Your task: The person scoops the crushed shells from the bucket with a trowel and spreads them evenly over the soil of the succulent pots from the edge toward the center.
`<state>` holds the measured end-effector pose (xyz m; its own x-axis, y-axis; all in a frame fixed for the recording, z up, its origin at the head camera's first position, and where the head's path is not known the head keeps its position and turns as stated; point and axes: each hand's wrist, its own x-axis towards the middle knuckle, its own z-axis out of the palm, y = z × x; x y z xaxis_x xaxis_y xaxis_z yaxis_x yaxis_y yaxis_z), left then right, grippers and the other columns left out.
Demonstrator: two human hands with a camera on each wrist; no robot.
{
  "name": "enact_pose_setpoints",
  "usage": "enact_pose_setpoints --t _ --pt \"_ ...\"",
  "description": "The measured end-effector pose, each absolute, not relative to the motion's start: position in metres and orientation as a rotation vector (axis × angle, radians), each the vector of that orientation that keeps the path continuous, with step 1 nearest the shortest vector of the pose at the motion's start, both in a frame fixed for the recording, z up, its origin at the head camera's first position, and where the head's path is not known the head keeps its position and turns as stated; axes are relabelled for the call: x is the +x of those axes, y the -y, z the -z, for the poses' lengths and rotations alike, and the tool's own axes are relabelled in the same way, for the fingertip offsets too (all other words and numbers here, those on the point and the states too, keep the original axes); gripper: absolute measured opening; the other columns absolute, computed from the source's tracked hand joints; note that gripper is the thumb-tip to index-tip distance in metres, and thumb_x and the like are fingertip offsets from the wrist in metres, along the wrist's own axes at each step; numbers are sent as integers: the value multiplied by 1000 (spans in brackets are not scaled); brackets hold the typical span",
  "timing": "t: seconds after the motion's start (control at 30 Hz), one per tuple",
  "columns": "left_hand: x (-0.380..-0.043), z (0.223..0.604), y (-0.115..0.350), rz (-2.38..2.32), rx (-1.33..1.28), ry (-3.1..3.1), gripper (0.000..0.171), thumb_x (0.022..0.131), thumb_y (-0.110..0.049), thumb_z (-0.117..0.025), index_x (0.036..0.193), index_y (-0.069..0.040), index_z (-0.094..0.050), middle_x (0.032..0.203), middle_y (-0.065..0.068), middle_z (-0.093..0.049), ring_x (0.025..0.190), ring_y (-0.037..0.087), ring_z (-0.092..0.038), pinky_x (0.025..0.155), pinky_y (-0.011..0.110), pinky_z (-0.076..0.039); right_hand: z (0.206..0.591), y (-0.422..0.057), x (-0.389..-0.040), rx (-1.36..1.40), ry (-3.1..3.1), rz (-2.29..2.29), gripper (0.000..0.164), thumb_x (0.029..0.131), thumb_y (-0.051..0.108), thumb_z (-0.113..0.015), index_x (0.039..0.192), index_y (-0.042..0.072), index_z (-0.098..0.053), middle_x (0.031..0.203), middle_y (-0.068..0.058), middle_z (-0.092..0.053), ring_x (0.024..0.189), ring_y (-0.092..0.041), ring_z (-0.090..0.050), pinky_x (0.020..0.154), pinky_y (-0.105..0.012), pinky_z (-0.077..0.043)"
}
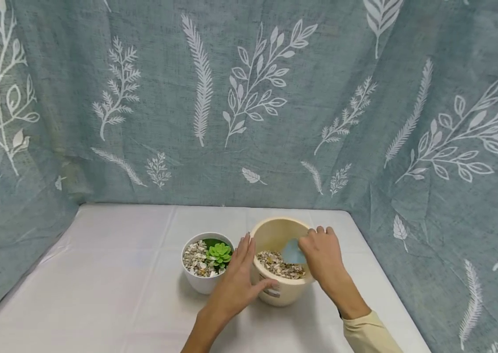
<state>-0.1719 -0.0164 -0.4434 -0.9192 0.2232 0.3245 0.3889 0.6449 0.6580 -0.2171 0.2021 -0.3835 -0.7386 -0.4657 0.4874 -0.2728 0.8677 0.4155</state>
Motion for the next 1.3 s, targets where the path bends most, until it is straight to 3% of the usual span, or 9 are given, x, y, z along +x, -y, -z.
enact_pose_setpoints --t 0.17,0.4,0.67,0.93,1.13,1.3 --pt "-168 451 10 1150 -456 2666 114 83 -60 -79 165 -1 -25 175 18 -16 158 46 -27 124 58 -36 402 -186 -227 543 2459 511 24 70 -2 -88 62 14 -71 62 -8 -69 59 -26 -62 57 -37 -46" --pt "-165 454 9 1205 -470 2629 113 82 -59 -81 163 1 -31 174 19 -21 158 43 -32 119 56 -43 410 -188 -237 549 2619 303 34 73 1 -87 58 15 -61 56 -4 -63 55 -29 -62 59 -46 -52" --pt "-165 453 12 1197 -448 2629 110 83 -61 -79 162 0 -34 174 18 -21 157 45 -31 120 58 -41 411 -187 -233 559 2726 100 30 79 12 -88 61 16 -64 59 -3 -65 57 -25 -59 69 -46 -39" --pt "-168 451 7 1188 -466 2636 110 83 -63 -78 164 -4 -32 175 16 -19 157 46 -31 120 59 -41 384 -198 -223 331 2795 96 30 86 18 -84 64 16 -66 59 -7 -62 52 -24 -54 71 -44 -30" --pt "-169 451 8 1171 -466 2635 110 83 -62 -79 164 -5 -32 175 16 -19 157 45 -32 119 59 -42 370 -204 -220 296 2785 10 27 87 18 -83 63 12 -72 56 -7 -62 52 -24 -54 70 -48 -36" --pt "-171 452 9 1154 -462 2630 110 82 -63 -79 163 -4 -34 175 16 -21 156 44 -34 120 57 -43 355 -217 -213 248 2852 -232 17 92 16 -78 77 9 -82 67 -7 -73 62 -25 -61 77 -55 -40"
